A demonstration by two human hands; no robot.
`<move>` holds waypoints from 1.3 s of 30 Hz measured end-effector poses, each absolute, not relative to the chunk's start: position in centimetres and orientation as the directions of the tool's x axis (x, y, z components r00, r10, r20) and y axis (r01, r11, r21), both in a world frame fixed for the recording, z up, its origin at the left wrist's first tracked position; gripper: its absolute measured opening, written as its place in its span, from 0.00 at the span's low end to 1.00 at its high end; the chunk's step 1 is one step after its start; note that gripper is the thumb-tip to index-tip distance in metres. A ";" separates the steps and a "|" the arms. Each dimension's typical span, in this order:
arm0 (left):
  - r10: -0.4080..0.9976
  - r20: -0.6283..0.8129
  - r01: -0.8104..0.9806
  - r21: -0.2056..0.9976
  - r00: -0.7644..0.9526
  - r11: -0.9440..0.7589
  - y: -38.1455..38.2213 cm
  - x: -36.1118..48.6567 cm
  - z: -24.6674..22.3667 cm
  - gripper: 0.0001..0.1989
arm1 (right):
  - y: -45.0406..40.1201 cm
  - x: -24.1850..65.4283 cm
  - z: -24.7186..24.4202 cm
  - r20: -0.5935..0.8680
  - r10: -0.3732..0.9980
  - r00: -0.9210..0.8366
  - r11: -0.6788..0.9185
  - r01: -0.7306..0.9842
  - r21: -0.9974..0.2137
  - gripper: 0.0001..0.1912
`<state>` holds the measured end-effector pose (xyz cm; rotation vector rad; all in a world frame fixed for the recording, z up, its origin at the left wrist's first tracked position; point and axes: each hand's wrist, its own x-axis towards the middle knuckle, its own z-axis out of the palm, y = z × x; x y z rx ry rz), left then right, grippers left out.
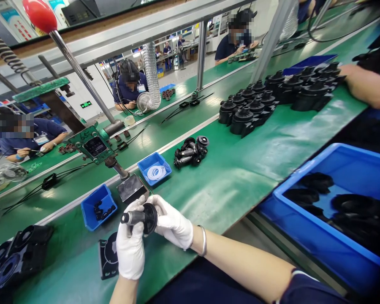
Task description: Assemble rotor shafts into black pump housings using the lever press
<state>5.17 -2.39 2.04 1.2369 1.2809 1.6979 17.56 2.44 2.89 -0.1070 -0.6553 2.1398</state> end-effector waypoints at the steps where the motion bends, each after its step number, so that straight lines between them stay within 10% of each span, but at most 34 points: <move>1: 0.895 0.296 0.048 0.953 -0.333 -0.298 -2.4 5.3 2.0 0.20 | 2.4 17.4 2.9 0.144 0.779 -0.610 -0.479 -0.728 -0.490 0.29; 10: 0.895 0.362 0.507 0.840 -0.261 -0.192 -3.1 0.8 6.3 0.20 | 3.6 17.3 3.3 0.248 0.754 -0.609 -0.456 -0.756 -0.470 0.17; 17: 0.994 -0.110 0.987 0.162 -0.003 0.021 -4.8 -3.6 4.3 0.31 | 4.9 18.3 2.1 0.309 0.755 -0.578 -0.410 -0.784 -0.467 0.18; 24: 0.974 -0.224 0.999 -0.004 0.035 -0.037 -4.3 -2.1 4.9 0.15 | 4.9 18.9 2.2 0.330 0.746 -0.578 -0.455 -0.805 -0.380 0.16; 34: 0.987 -0.152 0.999 0.005 0.042 -0.041 -3.9 -2.2 4.0 0.15 | 5.5 20.3 1.7 0.289 0.791 -0.539 -0.310 -0.761 -0.570 0.20; 39: 0.976 0.106 0.804 0.587 -0.190 0.093 -4.5 -3.6 3.4 0.14 | 5.2 21.5 2.4 0.214 0.862 -0.459 -0.156 -0.643 -0.750 0.22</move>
